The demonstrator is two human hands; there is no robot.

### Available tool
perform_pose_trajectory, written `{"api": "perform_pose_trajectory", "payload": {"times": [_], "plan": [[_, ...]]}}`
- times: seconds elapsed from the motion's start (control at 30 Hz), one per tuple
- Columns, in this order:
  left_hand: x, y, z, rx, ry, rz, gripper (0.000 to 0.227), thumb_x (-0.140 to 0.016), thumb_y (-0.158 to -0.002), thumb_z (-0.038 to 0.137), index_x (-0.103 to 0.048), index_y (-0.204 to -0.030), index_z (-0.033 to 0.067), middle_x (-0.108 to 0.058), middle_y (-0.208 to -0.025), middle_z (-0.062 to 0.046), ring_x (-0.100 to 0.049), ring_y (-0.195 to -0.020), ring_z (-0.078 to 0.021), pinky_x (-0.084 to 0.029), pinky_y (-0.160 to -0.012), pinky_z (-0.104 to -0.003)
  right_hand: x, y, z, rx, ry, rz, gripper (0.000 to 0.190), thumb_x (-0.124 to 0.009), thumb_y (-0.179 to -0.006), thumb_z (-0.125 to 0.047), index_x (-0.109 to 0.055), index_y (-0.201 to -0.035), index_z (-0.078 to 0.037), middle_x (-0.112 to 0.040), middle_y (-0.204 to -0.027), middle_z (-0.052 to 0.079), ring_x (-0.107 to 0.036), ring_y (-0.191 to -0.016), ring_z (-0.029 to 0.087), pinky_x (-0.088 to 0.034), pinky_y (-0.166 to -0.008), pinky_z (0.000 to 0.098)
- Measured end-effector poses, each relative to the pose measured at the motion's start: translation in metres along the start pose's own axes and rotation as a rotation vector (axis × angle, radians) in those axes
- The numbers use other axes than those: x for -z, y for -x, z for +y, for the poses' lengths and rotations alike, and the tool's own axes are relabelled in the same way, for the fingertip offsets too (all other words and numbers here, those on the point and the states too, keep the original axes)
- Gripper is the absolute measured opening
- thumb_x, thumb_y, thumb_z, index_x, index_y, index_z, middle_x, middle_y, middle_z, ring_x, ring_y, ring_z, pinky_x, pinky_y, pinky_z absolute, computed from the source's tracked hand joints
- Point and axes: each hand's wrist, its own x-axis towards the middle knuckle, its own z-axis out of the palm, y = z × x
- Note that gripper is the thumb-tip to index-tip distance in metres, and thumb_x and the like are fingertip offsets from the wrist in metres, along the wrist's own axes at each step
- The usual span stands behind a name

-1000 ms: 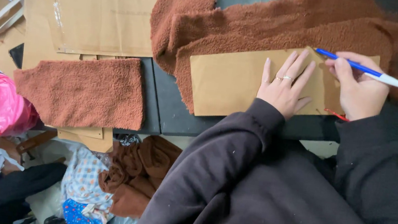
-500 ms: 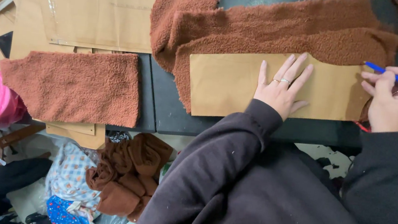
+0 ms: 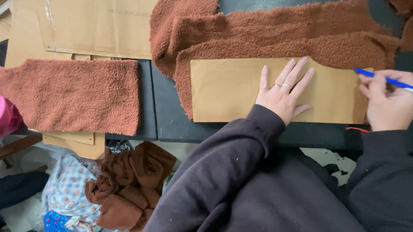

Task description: Cutting brown fleece fabric pieces using a cardboard template, an electric rotary cutter, and scissors.

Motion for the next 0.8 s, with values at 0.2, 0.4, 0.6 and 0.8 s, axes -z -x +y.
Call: {"api": "perform_pose_trajectory", "payload": {"times": [0.2, 0.4, 0.6, 0.8], "plan": [[0.007, 0.014, -0.01, 0.005, 0.072, 0.007, 0.085, -0.071, -0.087, 0.051, -0.035, -0.159, 0.0231, -0.022, -0.171, -0.002, -0.024, -0.16, -0.0208, -0.024, -0.128, -0.068, 0.014, -0.007, -0.014, 0.092, 0.264, 0.013, 0.003, -0.055, -0.119, 0.005, -0.052, -0.117, 0.006, -0.068, -0.113, 0.019, -0.076, -0.108, 0.023, -0.066, -0.093, 0.0336], [0.05, 0.106, -0.038, 0.172, 0.09, 0.007, 0.062, -0.06, -0.097, 0.02, -0.043, -0.157, 0.0198, -0.028, -0.171, -0.004, -0.028, -0.16, -0.0227, -0.026, -0.128, -0.063, -0.077, 0.022, -0.112, 0.102, 0.097, -0.122, 0.007, -0.058, -0.114, -0.002, -0.057, -0.116, 0.004, -0.069, -0.111, 0.012, -0.071, -0.101, 0.015, -0.059, -0.089, 0.026], [0.05, 0.142, -0.05, 0.319, 0.021, 0.103, 0.053, -0.051, -0.101, 0.019, -0.05, -0.154, 0.0169, -0.038, -0.167, -0.007, -0.03, -0.159, -0.0229, -0.026, -0.126, -0.067, -0.211, 0.03, -0.114, 0.18, 0.217, -0.82, 0.011, -0.066, -0.1, -0.008, -0.07, -0.108, -0.001, -0.075, -0.096, 0.008, -0.072, -0.087, 0.013, -0.055, -0.078, 0.0276], [0.029, 0.139, -0.059, 0.363, -0.031, -0.092, 0.039, -0.051, -0.1, 0.027, -0.064, -0.137, 0.026, -0.047, -0.155, -0.004, -0.034, -0.155, -0.0241, -0.017, -0.123, -0.077, -0.283, 0.039, -0.111, 0.169, 0.408, -1.047, 0.016, -0.065, -0.094, -0.013, -0.073, -0.104, -0.004, -0.074, -0.085, 0.013, -0.073, -0.076, 0.023, -0.056, -0.073, 0.0359]]}}
